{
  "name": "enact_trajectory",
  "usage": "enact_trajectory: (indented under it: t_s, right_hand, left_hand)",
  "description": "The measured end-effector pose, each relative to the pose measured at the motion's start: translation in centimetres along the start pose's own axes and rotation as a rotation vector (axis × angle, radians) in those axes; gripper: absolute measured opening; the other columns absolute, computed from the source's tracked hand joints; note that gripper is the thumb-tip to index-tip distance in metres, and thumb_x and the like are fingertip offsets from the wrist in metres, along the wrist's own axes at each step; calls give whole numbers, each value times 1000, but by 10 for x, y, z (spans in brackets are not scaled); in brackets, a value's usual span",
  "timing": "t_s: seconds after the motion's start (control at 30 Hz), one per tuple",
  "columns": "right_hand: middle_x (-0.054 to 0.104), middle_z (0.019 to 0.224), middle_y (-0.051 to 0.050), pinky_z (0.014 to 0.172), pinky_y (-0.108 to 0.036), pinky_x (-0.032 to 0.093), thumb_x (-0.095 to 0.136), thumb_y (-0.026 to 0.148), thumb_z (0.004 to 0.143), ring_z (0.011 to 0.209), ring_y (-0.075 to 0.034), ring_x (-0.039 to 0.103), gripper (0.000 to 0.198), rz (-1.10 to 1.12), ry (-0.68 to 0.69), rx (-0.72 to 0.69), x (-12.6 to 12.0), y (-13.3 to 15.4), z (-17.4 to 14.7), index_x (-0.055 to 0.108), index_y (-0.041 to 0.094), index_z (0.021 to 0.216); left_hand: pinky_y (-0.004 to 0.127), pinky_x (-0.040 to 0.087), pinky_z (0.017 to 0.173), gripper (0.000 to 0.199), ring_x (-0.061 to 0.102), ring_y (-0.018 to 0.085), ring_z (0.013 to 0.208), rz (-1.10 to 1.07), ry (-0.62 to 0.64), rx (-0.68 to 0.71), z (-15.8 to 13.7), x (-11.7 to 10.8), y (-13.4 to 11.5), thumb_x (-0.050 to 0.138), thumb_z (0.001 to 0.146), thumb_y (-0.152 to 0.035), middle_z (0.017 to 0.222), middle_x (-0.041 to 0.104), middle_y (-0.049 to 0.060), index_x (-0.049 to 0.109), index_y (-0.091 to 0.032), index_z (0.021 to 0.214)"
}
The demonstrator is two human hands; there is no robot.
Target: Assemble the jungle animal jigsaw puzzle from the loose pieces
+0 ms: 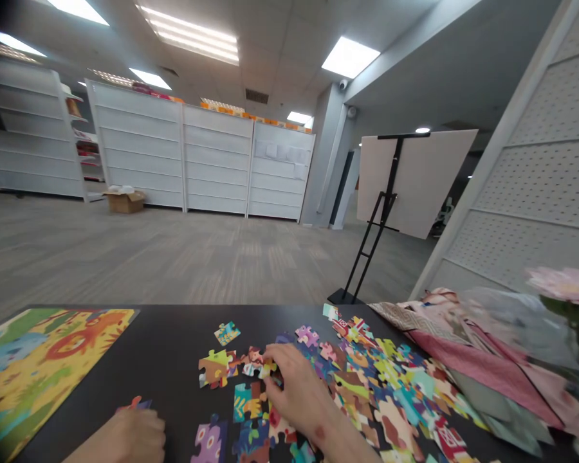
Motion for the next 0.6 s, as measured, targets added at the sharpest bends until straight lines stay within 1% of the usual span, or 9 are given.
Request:
enact_trajectory:
  t_s: [0.07, 0.13, 0.2, 0.3, 0.4, 0.47, 0.5, 0.53, 0.6]
  right_hand:
    - [69, 129, -12, 109, -42, 48, 57, 8, 84, 125, -26, 63, 31, -4, -4, -13, -1, -2, 0, 67, 20, 111]
    - [69, 130, -12, 110, -43, 48, 56, 8, 85, 125, -26, 63, 31, -14, -13, -24, -2, -3, 0, 67, 19, 111]
    - [70, 129, -12, 108, -43, 49, 56, 7, 85, 124, -25, 64, 30, -20, -23, -35, -2, -4, 0, 67, 20, 110]
    - [71, 127, -11, 107, -42, 51, 56, 10, 90, 122, -24, 66, 25, -13, -22, -52, -2, -5, -1, 68, 20, 109]
    - [67, 137, -12, 111, -46, 48, 50, 12, 98, 133, -26, 59, 24, -41, 25, -83, -1, -8, -2, 71, 21, 107]
    - [62, 145, -12, 116, -54, 42, 48, 3, 93, 143, -30, 49, 33, -99, 54, -132, -1, -8, -2, 72, 22, 107]
    - [61, 147, -12, 117, -58, 38, 47, -2, 89, 145, -31, 46, 40, -123, 57, -152, -2, -8, -1, 72, 22, 107]
    - [61, 146, -12, 116, -60, 37, 45, -6, 84, 143, -31, 47, 46, -137, 52, -159, -4, -8, -1, 72, 22, 108]
    - [66, 136, -12, 112, -56, 41, 41, -9, 79, 132, -28, 55, 51, -132, 35, -137, -10, -8, -1, 71, 21, 107]
  left_hand:
    - [31, 27, 49, 57, 39, 14, 45, -45, 43, -72, -2, -5, 4, 58, 103, -29, 47, 41, -5, 34, -22, 52]
    - [29, 30, 52, 58, 42, 13, 47, -88, 77, -111, -6, -8, 6, 56, 104, -28, 50, 40, -5, 31, -22, 53]
    - [28, 29, 52, 60, 39, 12, 46, -111, 66, -109, -8, -7, 7, 52, 106, -29, 50, 37, -6, 26, -21, 53]
    - [29, 26, 51, 62, 37, 12, 44, -96, 49, -64, -9, 4, 5, 53, 105, -29, 48, 33, -6, 21, -21, 52]
    - [34, 20, 50, 61, 32, 13, 41, -46, -65, -64, -9, 13, 3, 47, 105, -27, 44, 27, -6, 17, -20, 52]
    - [36, 17, 51, 57, 28, 15, 41, -31, -170, -88, -10, 11, 2, 39, 104, -22, 43, 26, -4, 16, -21, 52]
    - [37, 18, 51, 54, 28, 15, 42, -37, -171, -86, -10, 8, 2, 39, 103, -20, 43, 28, -4, 18, -21, 53]
    - [36, 20, 52, 51, 31, 16, 44, -47, -121, -80, -10, 5, 2, 41, 100, -18, 44, 32, -4, 21, -21, 53]
    - [34, 27, 56, 42, 42, 15, 49, -62, 61, -87, -9, -4, 3, 47, 94, -12, 50, 45, -4, 31, -21, 56]
Point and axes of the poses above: each hand's wrist, its own z-axis towards the middle knuckle, its own x-axis out of the palm, y = z × x, the point moved 3 cm from there along z, towards the middle knuckle
